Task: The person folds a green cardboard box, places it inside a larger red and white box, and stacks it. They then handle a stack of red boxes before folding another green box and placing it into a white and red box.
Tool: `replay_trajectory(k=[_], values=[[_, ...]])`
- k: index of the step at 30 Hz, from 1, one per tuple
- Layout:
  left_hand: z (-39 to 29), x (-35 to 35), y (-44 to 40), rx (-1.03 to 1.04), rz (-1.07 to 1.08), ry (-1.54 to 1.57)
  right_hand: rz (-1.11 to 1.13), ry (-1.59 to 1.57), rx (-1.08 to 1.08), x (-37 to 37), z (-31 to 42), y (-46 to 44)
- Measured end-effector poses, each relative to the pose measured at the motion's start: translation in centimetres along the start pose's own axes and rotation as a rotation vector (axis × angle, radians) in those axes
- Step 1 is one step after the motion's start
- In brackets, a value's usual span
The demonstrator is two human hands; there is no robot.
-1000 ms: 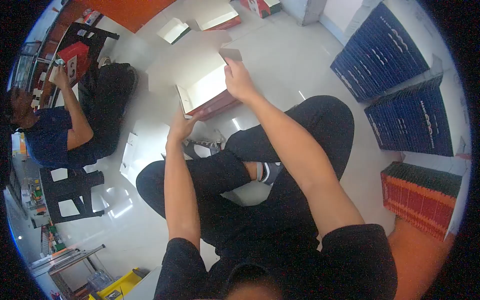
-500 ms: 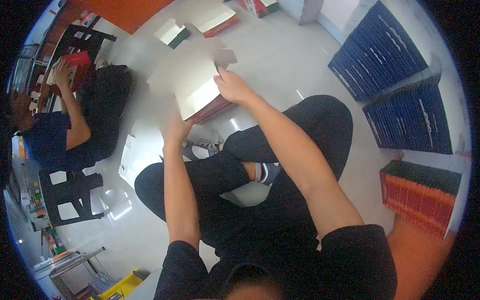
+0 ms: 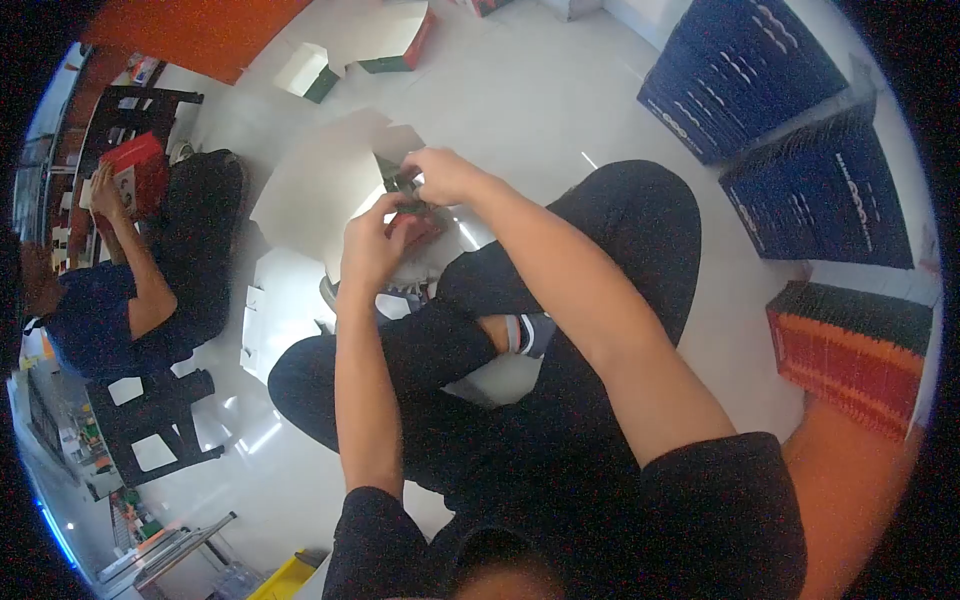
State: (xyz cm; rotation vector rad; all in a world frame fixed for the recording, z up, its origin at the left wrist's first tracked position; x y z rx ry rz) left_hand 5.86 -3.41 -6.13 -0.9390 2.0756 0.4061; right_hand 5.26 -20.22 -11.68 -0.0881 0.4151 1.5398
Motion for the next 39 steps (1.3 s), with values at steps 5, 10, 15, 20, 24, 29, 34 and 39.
replay_trajectory(k=[5, 10, 15, 20, 24, 29, 34, 39], values=[[0.5, 0.1, 0.0, -0.016, -0.020, -0.003, -0.056, 0.078, -0.091, 0.2, 0.2, -0.1], [-0.2, -0.8, 0.1, -0.071, 0.000, -0.044, -0.046, -0.166, 0.119, 1.4, -0.8, -1.6], [0.1, -1.1, 0.3, -0.047, -0.054, -0.080, -0.112, 0.029, 0.045, 1.5, -1.1, -1.9], [-0.2, -0.1, 0.2, 0.006, -0.062, -0.164, -0.186, 0.181, 0.078, 1.4, -1.5, -1.8], [-0.6, 0.6, 0.1, 0.003, -0.039, -0.289, -0.164, 0.240, 0.050, 1.3, -1.4, -1.7], [0.1, 1.8, 0.0, 0.017, 0.004, -0.362, -0.131, 0.261, 0.025, 1.5, -1.1, -1.4], [0.0, 2.5, 0.1, 0.034, 0.002, -0.523, -0.135, 0.324, -0.012, 1.6, -1.0, -1.4], [-0.5, 2.7, 0.3, 0.021, -0.066, -0.526, -0.137, 0.342, -0.082, 1.7, -0.7, -1.2]])
Point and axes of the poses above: each hand's wrist, its own y-axis away from the middle knuckle, its own x-axis out of the palm, z = x × y, the point moved 3 cm from there along -y, towards the middle knuckle, and after that the axes turned 2 degrees about -y, right-handed, at the moved point
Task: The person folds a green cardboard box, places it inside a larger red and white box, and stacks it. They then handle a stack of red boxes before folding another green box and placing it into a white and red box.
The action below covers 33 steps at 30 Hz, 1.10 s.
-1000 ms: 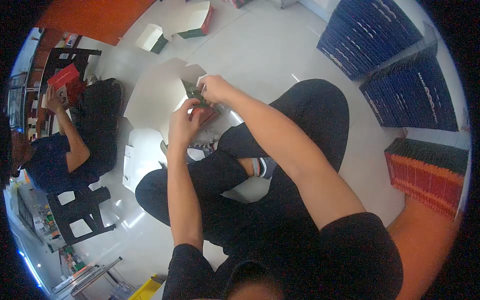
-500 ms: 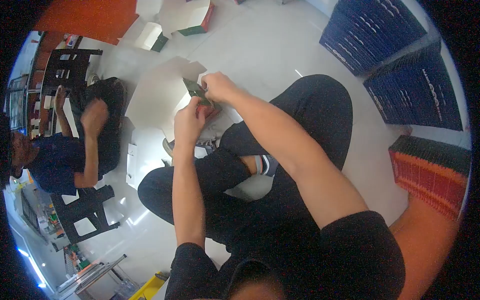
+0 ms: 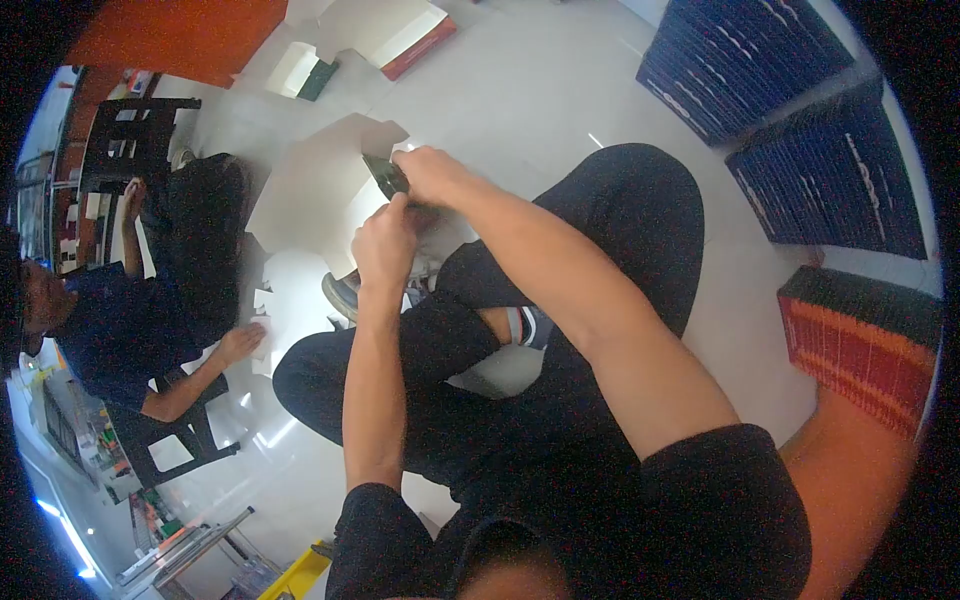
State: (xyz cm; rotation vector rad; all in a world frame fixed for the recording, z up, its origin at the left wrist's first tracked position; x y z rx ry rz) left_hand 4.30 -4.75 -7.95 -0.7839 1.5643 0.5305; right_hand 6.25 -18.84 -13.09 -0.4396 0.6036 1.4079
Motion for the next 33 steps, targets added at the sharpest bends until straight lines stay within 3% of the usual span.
replay_trajectory(k=[10, 23, 25, 29, 31, 33], values=[[0.4, -0.6, 0.4, -0.085, -0.073, -0.004, -0.020, -0.044, -0.104, 0.3, -0.1, 0.0], [0.8, -0.3, 0.4, 0.003, 0.103, -0.108, 0.041, -0.019, -0.049, 0.9, -0.2, 0.1], [2.2, -0.2, 0.5, -0.023, 0.172, 0.273, 0.112, -0.066, 0.015, 0.6, -0.2, 0.3], [4.6, -0.7, -2.3, -0.081, 0.039, 0.408, 0.062, 0.012, -0.019, 1.1, -0.2, 0.5], [2.2, -3.4, -3.8, 0.327, -0.269, -0.037, 0.038, 0.008, -0.042, 1.0, 0.0, 0.8], [1.7, -3.5, -4.8, 0.380, -0.261, -0.183, 0.087, 0.094, -0.001, 0.9, 0.1, 0.4]])
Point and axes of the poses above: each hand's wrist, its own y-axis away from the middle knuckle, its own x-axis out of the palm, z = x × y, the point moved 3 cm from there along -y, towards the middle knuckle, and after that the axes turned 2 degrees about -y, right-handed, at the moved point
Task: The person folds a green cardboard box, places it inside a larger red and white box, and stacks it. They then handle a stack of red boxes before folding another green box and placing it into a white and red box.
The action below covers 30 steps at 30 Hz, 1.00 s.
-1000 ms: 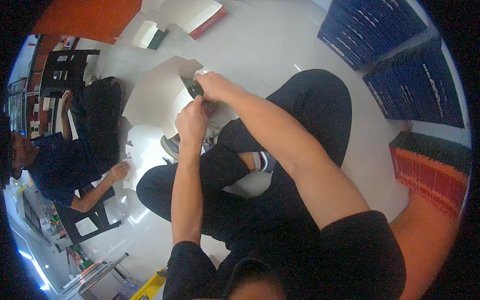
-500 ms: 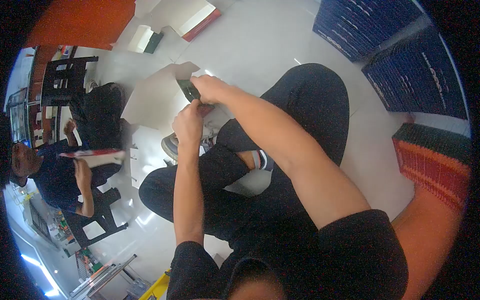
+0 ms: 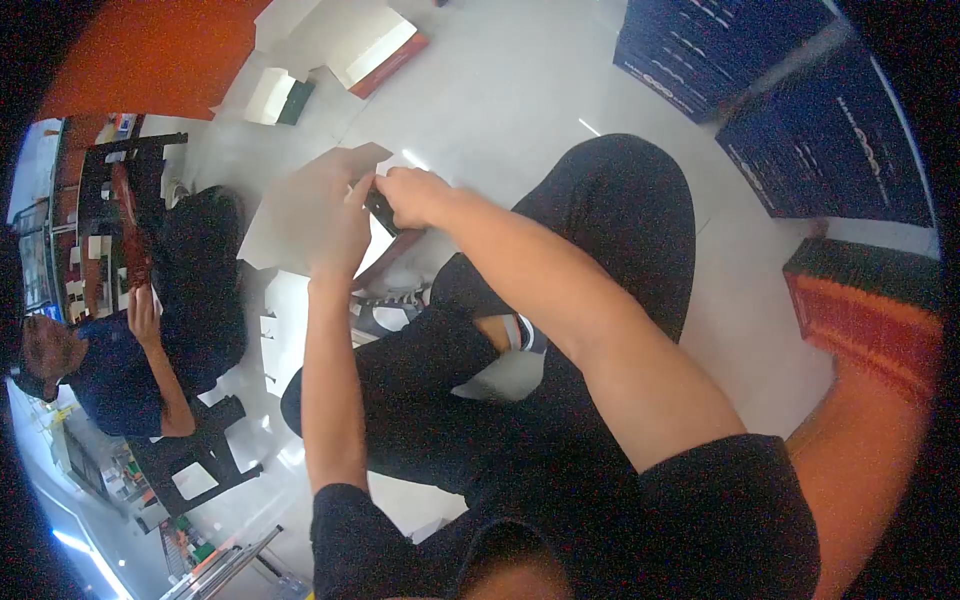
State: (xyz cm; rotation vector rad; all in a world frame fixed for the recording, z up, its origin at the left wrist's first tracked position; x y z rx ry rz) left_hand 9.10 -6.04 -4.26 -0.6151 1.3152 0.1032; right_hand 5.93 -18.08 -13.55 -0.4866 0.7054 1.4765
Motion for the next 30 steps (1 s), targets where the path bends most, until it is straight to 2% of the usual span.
replay_trajectory(k=[2, 3, 7, 9, 10, 12, 15, 19, 21, 28, 30], values=[[1.9, 2.3, -0.3, 0.055, 0.142, 0.098, 0.002, -0.025, 0.012, -0.7, 0.7, 0.6], [2.0, 2.0, -0.5, 0.010, 0.186, 0.185, 0.006, 0.015, -0.007, -1.1, 0.9, 0.8], [1.4, 0.2, -1.1, 0.097, 0.165, 0.127, -0.050, 0.117, -0.040, -1.4, 1.6, 1.0], [1.5, 0.4, -1.1, 0.032, 0.257, 0.211, -0.068, 0.234, -0.060, -0.9, 1.7, 0.6], [1.6, 0.6, -0.9, 0.029, 0.258, 0.213, -0.064, 0.235, -0.060, -0.8, 1.8, 0.3], [1.5, 0.7, -0.7, 0.168, 0.158, 0.066, -0.107, 0.203, -0.032, -0.9, 1.5, -0.1], [2.3, 1.0, -0.5, 0.164, 0.144, 0.138, -0.200, 0.156, 0.056, -0.6, 1.0, -0.9], [2.2, 1.1, -1.0, 0.178, 0.138, 0.177, -0.205, 0.083, 0.109, -0.5, 0.7, -1.1], [2.2, 1.4, -1.0, 0.161, 0.240, 0.186, -0.166, 0.071, 0.147, -0.5, 0.7, -1.4], [2.2, 1.8, -2.1, 0.214, 0.297, 0.198, -0.220, 0.033, 0.143, 0.0, 0.3, -1.5], [2.4, 2.8, -2.1, 0.185, 0.450, 0.143, -0.217, 0.019, 0.127, 0.2, 0.1, -1.7]])
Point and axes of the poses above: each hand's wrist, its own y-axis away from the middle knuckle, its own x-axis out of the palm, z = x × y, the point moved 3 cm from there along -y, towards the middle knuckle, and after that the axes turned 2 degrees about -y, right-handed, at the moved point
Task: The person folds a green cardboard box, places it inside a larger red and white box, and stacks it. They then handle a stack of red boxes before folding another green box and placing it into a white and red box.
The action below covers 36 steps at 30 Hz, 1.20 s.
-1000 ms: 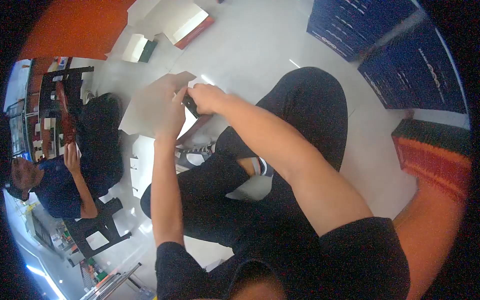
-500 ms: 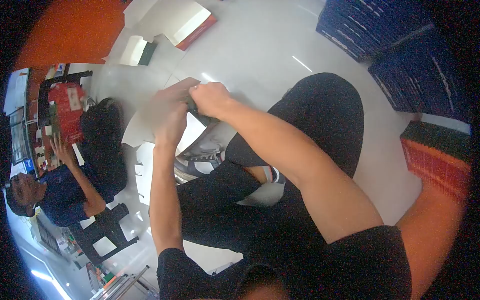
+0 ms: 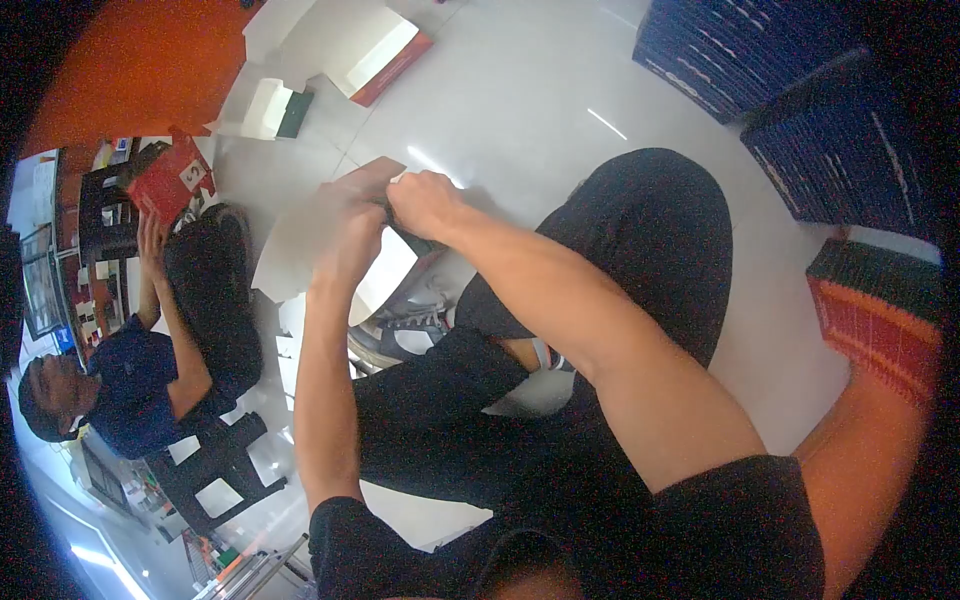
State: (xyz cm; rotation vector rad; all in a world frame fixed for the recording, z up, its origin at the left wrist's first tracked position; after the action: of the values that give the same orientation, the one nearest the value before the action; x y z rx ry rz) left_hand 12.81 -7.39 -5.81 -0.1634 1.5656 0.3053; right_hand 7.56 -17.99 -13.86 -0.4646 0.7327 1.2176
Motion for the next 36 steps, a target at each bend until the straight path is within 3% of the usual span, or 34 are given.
replay_trajectory(k=[10, 12, 13, 15, 16, 18, 21, 28, 30, 36], values=[[-0.1, 2.5, 0.1, -0.014, -0.040, 0.094, 0.026, -0.104, 0.047, 0.3, -1.2, -0.5], [-1.0, 1.9, 1.8, -0.105, -0.376, 0.219, 0.001, -0.091, 0.092, 0.3, -1.4, -0.6], [-1.1, 2.1, 2.7, -0.103, -0.380, 0.219, -0.002, -0.088, 0.091, -0.6, -0.8, -0.4], [0.1, 2.5, 5.5, -0.565, -0.495, 0.332, -0.043, -0.045, 0.089, -2.2, 0.5, 0.9], [0.2, 2.4, 6.8, -0.583, -0.480, 0.336, -0.020, -0.049, 0.091, -2.5, 1.2, 1.7], [1.7, 2.3, 9.6, -1.061, -0.246, 0.042, 0.068, 0.058, 0.019, -3.0, 2.8, 2.4], [3.2, 5.7, 11.5, -1.172, -0.221, -0.013, 0.111, 0.147, -0.058, -2.2, 2.7, 2.8], [5.0, 9.3, 12.0, -1.129, -0.221, 0.071, 0.168, 0.191, -0.026, -1.4, 2.1, 2.9], [5.0, 9.7, 12.0, -1.029, -0.271, 0.052, 0.166, 0.199, -0.026, -1.3, 1.9, 2.9], [5.4, 12.8, 12.3, -1.023, -0.203, -0.058, 0.219, 0.249, 0.013, -1.7, 2.1, 2.4]])
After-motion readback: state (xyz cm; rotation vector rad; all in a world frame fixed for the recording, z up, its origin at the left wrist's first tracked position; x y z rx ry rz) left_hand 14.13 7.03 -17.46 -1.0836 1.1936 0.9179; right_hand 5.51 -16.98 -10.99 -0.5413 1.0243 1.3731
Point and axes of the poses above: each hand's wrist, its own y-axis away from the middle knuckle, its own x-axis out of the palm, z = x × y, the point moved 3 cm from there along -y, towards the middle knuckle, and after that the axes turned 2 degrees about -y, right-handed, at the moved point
